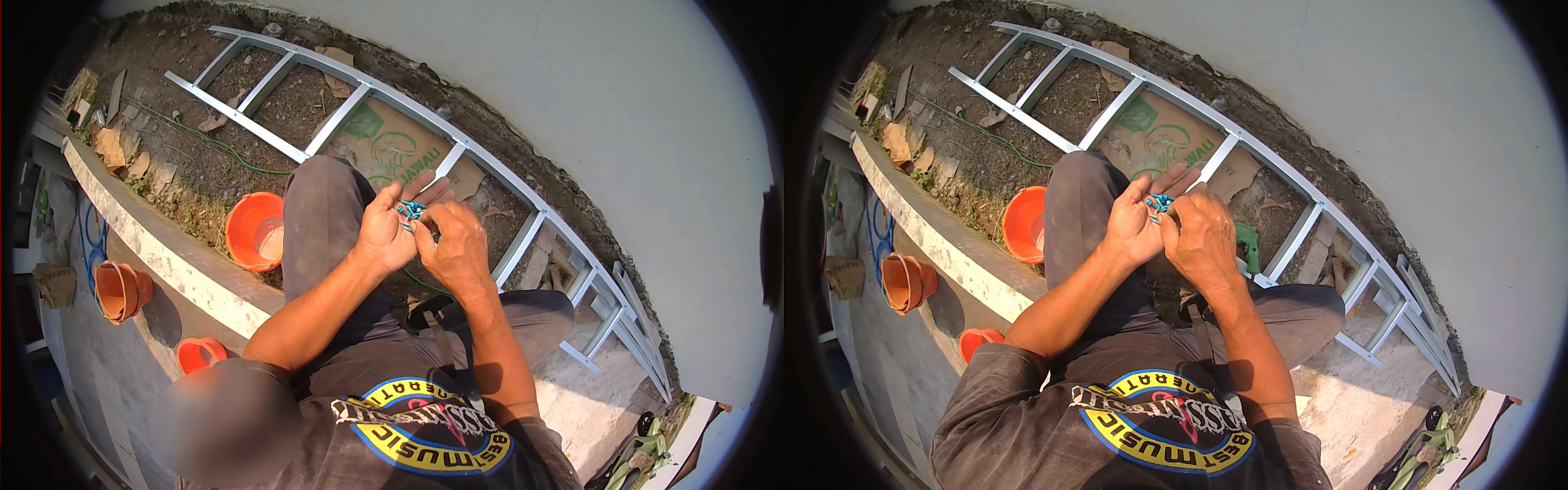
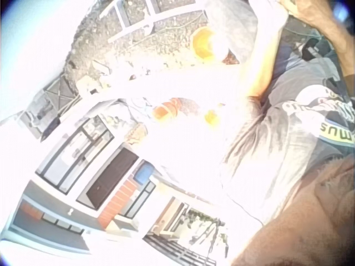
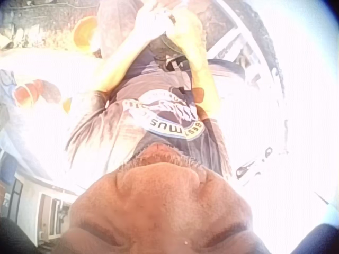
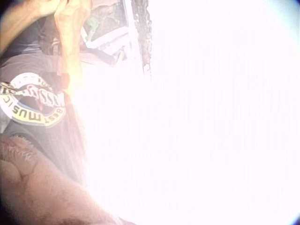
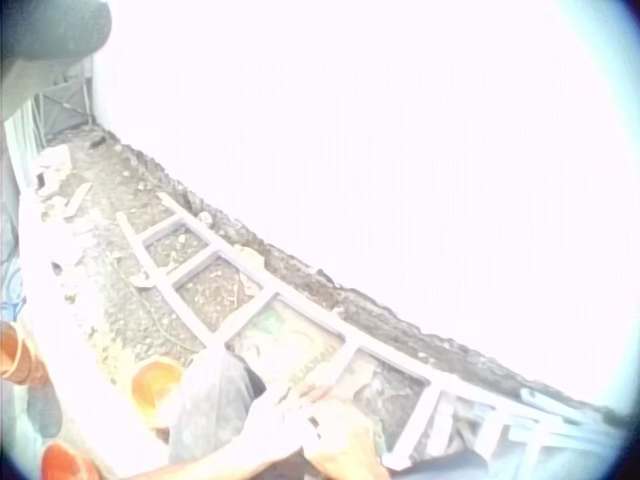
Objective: Use a power drill to secure screws into a light-gauge steel frame assembly.
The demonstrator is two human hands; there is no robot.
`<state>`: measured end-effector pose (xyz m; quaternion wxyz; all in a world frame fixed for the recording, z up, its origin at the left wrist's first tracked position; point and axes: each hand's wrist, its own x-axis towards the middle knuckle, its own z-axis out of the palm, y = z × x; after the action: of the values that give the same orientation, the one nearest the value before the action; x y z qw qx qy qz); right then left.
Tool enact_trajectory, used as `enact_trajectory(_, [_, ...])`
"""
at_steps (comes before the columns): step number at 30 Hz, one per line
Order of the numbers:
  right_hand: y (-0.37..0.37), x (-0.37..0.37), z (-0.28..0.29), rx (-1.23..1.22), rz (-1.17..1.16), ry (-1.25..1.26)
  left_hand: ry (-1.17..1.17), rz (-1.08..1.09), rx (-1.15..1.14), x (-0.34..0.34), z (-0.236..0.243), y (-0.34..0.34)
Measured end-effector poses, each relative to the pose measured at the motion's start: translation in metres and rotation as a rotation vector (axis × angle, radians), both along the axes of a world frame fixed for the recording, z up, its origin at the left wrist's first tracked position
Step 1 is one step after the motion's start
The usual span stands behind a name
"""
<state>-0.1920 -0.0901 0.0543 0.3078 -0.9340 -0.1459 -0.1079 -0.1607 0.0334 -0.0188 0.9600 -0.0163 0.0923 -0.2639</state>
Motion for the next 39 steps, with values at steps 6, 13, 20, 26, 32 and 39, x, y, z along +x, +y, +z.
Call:
enact_trajectory(6, [0.0, 0.003, -0.017, 0.044, 0.022, 0.04, 0.006, 0.025, 0.034, -0.001, -0.008, 0.003])
enact_trajectory(13, [0.003, 0.007, -0.015, -0.038, 0.084, 0.076, 0.01, 0.031, 0.083, -0.005, -0.02, 0.006])
enact_trajectory(20, [0.019, 0.01, -0.001, 0.16, 0.106, -0.05, -0.105, -0.012, -0.157, -0.006, -0.039, 0.013])
enact_trajectory(26, [0.086, 0.036, 0.038, 0.198, 0.3, -0.159, -0.585, 0.286, 0.839, -0.026, -0.008, -0.001])
enact_trajectory(32, [-0.012, 0.085, 0.017, 0.296, -0.168, -0.101, 0.217, -0.193, 0.804, -0.017, 0.0, 0.025])
enact_trajectory(39, [-0.18, 0.082, -0.156, 0.938, -0.854, 0.449, -0.026, -0.225, 0.936, 0.059, 0.025, 0.035])
